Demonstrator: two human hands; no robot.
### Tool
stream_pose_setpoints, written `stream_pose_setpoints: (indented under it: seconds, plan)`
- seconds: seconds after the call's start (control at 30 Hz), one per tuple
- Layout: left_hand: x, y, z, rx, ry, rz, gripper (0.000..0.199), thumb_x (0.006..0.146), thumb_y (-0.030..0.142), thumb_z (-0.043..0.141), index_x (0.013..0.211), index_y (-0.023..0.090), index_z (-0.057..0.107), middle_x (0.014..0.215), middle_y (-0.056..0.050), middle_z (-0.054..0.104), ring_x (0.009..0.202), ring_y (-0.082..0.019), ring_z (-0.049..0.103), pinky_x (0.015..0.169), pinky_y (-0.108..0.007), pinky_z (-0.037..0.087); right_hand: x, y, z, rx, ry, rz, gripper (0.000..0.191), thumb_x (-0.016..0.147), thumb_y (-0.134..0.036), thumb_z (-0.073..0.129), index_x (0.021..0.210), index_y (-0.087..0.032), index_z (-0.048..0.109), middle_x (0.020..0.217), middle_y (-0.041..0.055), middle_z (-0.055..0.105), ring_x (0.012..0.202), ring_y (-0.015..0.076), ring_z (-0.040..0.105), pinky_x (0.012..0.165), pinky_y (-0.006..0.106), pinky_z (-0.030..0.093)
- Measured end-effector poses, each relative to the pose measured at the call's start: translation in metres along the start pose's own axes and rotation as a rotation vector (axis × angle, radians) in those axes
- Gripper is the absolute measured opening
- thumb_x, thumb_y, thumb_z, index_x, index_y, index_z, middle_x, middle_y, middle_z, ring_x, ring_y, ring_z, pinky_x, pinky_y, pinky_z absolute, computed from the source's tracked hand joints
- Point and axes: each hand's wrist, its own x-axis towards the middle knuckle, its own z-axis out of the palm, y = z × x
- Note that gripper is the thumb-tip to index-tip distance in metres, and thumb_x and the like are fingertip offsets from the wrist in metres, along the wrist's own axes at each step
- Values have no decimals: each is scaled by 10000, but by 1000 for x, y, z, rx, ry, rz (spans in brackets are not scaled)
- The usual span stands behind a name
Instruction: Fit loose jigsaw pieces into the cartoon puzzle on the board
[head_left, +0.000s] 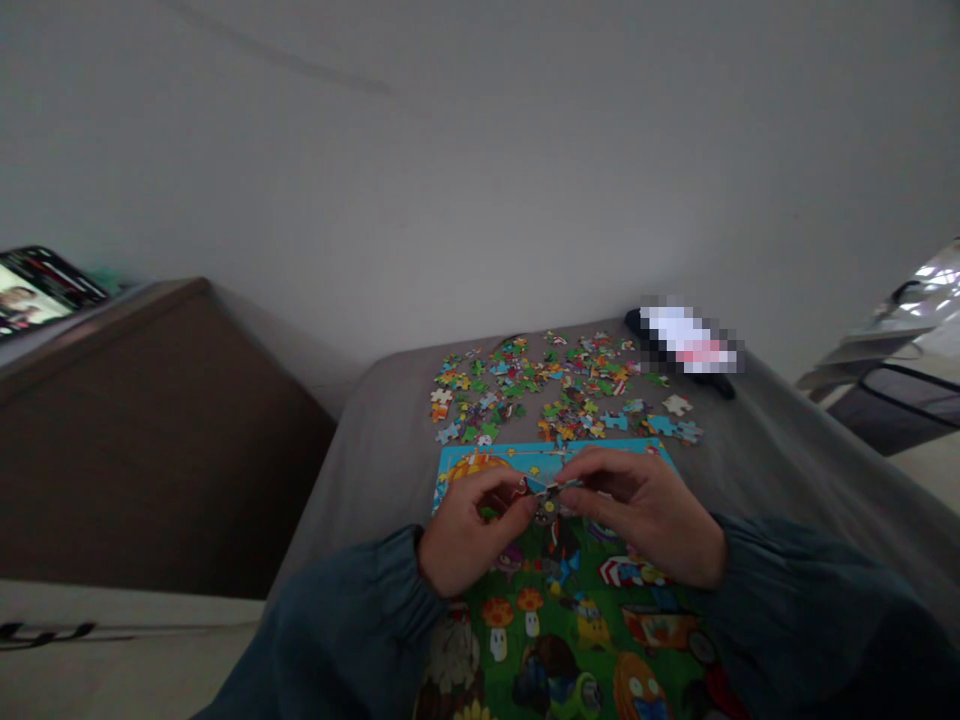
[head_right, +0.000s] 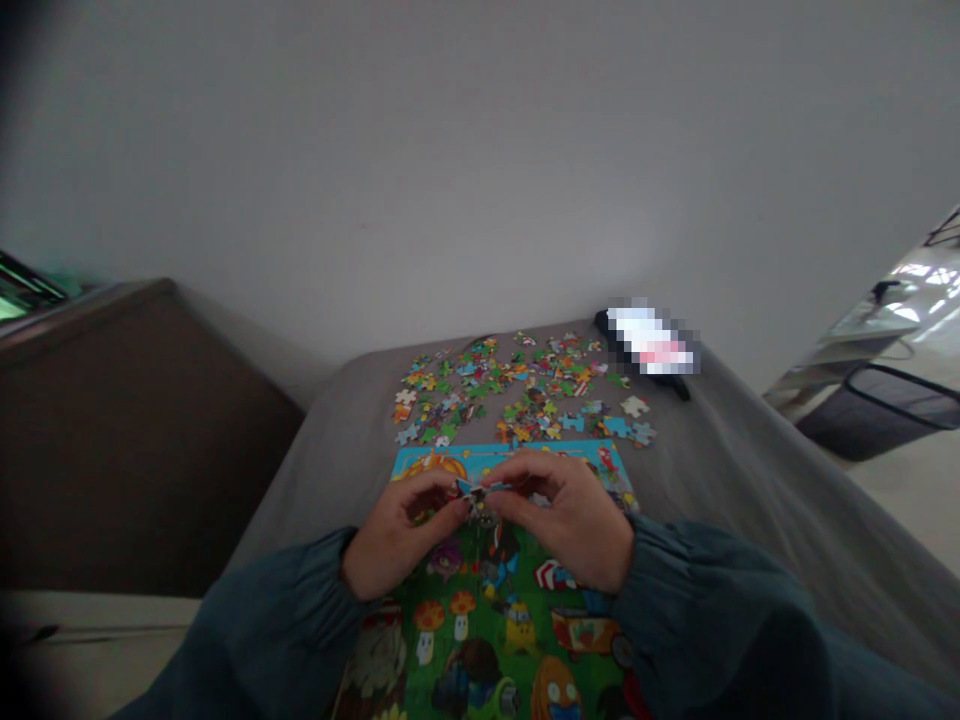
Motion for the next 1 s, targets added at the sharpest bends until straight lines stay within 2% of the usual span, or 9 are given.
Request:
stream_pose_setpoints:
  seconds: [0.13, 0.27, 0.37, 0.5, 0.73, 1.0]
  plan:
    - [-3, 4, 0, 162, -62, 154, 170, 884, 298, 593, 813, 174, 685, 730, -22, 637, 690, -143, 579, 646, -253, 432, -2, -1, 3, -6, -26, -108, 64, 791, -289, 734, 814, -230, 742, 818, 32, 674, 762, 150, 638, 666, 266, 528]
    - [-4, 3, 1, 224, -74, 253, 176, 894, 251, 576, 765, 173, 666, 715, -16, 624, 695, -141, 573, 642, -246, 407, -6, 2, 9, 2, -43, 8, 137, 813, -323, 701, 903, -221, 713, 774, 21, 657, 677, 142, 623, 604, 261, 527]
    - [-5, 4, 1, 243, -78, 230, 218, 905, 259, 562, 718, 175, 636, 675, 0, 615, 656, -128, 557, 616, -234, 391, -7, 4, 12, -45, -20, 76, 200, 819, -383, 685, 914, -208, 669, 702, 5, 640, 606, 136, 601, 560, 259, 513]
    - [-5, 6, 2, 219, -67, 167, 228, 904, 290, 566, 727, 178, 653, 638, 14, 626, 612, -116, 555, 596, -221, 394, -6, 2, 12, -93, -3, 81, 241, 835, -443, 652, 888, -211, 619, 688, 4, 642, 610, 148, 624, 564, 269, 523]
    - [-7, 6, 2, 187, -70, 119, 230, 906, 300, 561, 772, 164, 691, 646, 8, 642, 624, -120, 583, 615, -221, 412, -6, 1, 12, -82, -3, 85, 219, 840, -413, 633, 894, -203, 605, 730, 22, 665, 637, 157, 653, 582, 276, 544]
    - [-7, 5, -1, 133, -94, 82, 300, 927, 354, 529, 782, 156, 701, 669, -14, 657, 642, -142, 582, 625, -249, 420, -6, 2, 11, -183, 32, 54, 201, 848, -397, 613, 904, -205, 613, 741, 19, 671, 652, 155, 634, 580, 278, 510]
